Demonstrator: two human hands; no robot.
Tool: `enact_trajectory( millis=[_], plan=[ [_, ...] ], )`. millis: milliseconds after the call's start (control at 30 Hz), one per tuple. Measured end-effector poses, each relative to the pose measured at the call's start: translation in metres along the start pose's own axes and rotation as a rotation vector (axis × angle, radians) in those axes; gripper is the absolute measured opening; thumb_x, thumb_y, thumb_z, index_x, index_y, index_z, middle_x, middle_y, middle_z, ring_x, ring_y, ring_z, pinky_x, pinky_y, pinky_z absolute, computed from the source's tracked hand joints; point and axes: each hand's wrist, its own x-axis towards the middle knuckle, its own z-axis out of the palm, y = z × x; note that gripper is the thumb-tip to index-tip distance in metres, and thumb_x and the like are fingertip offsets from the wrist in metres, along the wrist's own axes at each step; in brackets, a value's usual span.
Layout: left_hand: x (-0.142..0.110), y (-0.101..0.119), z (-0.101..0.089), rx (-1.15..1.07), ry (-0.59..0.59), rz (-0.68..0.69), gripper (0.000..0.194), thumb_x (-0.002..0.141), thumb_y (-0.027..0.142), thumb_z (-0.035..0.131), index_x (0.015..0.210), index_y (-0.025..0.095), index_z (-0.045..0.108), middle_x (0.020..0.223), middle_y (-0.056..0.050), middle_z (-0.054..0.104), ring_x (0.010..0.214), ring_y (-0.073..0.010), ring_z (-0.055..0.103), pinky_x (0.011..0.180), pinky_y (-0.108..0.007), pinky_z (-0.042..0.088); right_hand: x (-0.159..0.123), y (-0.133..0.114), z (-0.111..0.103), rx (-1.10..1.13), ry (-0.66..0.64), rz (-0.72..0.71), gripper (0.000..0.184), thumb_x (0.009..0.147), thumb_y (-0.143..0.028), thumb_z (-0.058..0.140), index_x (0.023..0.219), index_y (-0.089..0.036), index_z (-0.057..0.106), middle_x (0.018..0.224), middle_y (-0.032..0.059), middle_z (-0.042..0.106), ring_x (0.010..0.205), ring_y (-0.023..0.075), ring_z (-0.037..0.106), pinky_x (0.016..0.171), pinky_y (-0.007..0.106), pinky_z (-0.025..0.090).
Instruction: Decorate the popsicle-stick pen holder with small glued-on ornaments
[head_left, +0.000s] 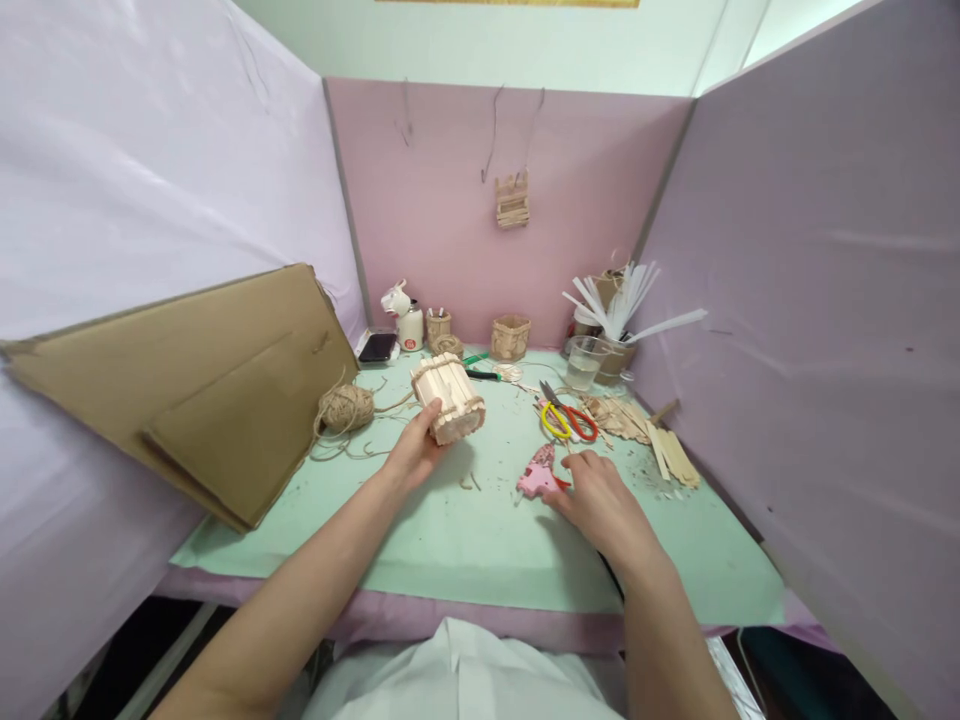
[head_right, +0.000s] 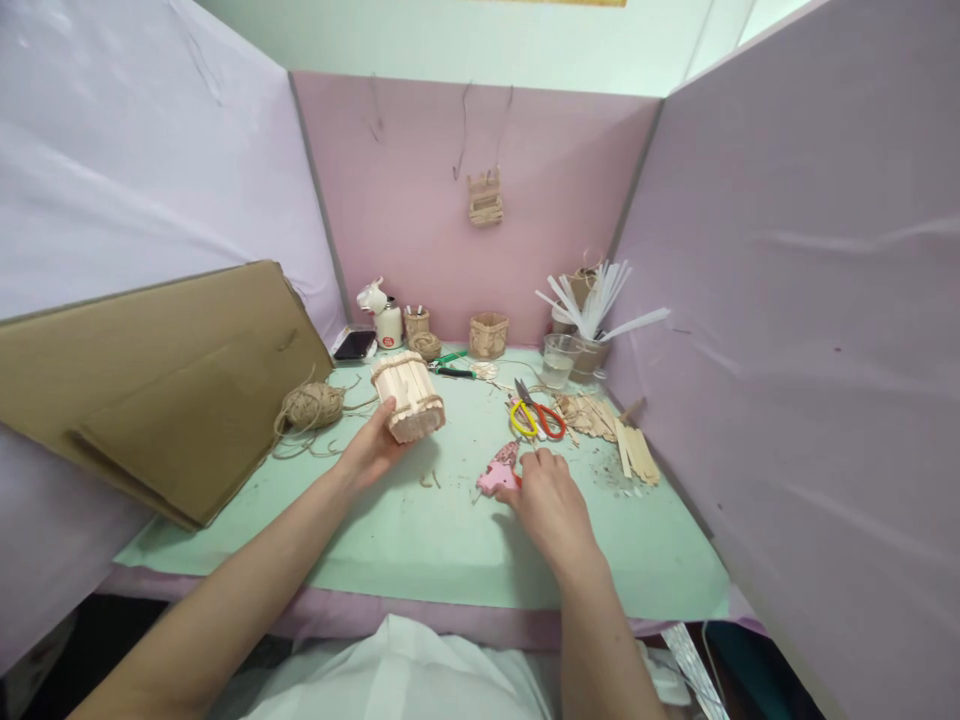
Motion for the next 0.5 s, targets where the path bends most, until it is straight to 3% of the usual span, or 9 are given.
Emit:
enact_trajectory(
  millis=[133,300,500],
  plan=[
    [0.001,0.001,-0.001,-0.012,0.036,-0.003,0.047,0.080,0.036,0.063,0.120,0.012,0.057,0.128,-0.012,0.058,0.115,-0.0241,0.057,0.092,-0.031,0.049,-0.003,0.008,0.007,-0.042,-0.086,0.045,0.030,0.070,-0.035,0.072,0.090,-0.015,0.061,0.094,0.0131,0.061,0.092,0.0288,0.055,0.071,0.033,0.040],
    [0.003,0.000,-0.004,-0.002,0.020,-0.006,0.049,0.078,0.037,0.064,0.120,0.013,0.057,0.127,-0.012,0.059,0.115,-0.0243,0.057,0.092,-0.031,0.050,0.004,0.006,0.024,-0.011,-0.055,0.007,0.022,0.070,-0.033,0.072,0.077,-0.018,0.058,0.083,0.0093,0.059,0.081,0.0250,0.056,0.066,0.031,0.037],
    [0.003,0.000,-0.003,-0.005,0.009,0.027,0.048,0.079,0.037,0.064,0.121,0.014,0.057,0.127,-0.010,0.060,0.115,-0.0234,0.056,0.094,-0.030,0.048,0.003,0.000,0.013,0.215,-0.048,-0.032,0.018,0.085,-0.034,0.053,0.081,-0.017,0.058,0.083,0.0075,0.060,0.077,0.0204,0.055,0.067,0.030,0.038]
  ],
)
